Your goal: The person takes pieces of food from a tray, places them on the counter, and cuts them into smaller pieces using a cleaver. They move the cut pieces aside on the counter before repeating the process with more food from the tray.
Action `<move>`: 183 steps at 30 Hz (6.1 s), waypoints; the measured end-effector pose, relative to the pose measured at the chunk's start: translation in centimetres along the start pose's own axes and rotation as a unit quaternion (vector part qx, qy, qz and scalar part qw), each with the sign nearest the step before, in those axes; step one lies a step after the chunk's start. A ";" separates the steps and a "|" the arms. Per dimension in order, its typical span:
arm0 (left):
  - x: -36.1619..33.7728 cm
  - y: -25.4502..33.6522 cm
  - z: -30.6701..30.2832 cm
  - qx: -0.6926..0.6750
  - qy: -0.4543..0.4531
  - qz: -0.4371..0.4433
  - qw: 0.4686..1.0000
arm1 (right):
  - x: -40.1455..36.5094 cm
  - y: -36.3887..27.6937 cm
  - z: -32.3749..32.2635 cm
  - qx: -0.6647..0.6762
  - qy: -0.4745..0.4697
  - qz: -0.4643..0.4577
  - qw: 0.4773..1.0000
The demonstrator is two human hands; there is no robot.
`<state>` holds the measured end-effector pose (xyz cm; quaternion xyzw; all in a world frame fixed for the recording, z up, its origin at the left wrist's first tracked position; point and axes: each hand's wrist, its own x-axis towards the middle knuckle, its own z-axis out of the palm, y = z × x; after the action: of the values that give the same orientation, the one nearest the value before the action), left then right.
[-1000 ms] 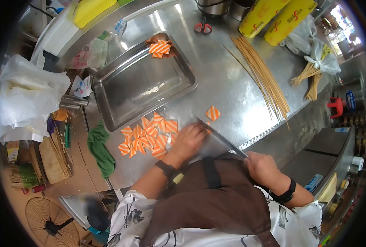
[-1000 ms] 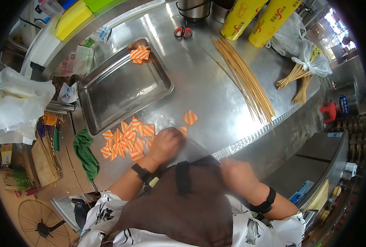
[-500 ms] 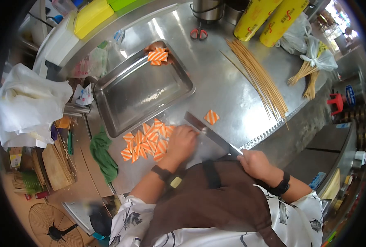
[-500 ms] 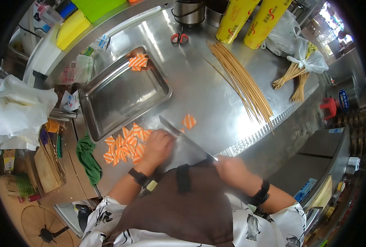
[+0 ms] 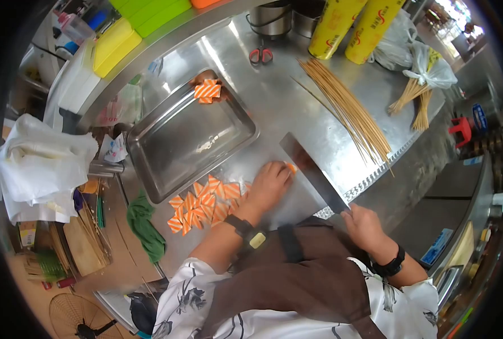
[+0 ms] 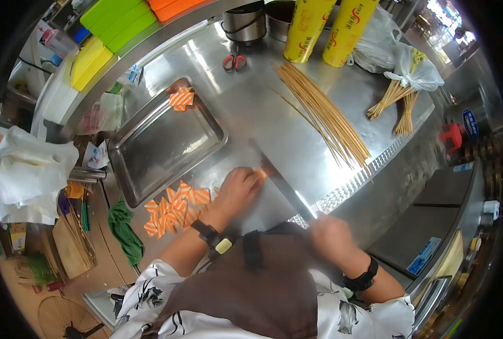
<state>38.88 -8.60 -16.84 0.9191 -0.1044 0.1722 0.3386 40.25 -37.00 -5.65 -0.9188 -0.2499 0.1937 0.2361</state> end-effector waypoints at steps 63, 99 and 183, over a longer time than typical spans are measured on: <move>-2.2 2.1 -9.2 -0.667 0.183 -0.386 0.611 | 5.5 1.4 -2.7 0.344 -0.213 0.123 0.906; 11.2 -18.8 -14.8 0.328 -0.081 -0.308 0.889 | 5.5 3.2 -0.6 0.387 -0.114 0.171 0.899; -2.4 0.2 -0.2 0.044 0.085 -0.033 0.995 | 4.0 0.5 -1.0 -0.073 -0.140 -0.085 0.984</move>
<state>36.59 -8.42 -17.46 0.9181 -0.0376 0.2427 0.3112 44.08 -35.49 -6.03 -0.8726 -0.3715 0.2810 0.1466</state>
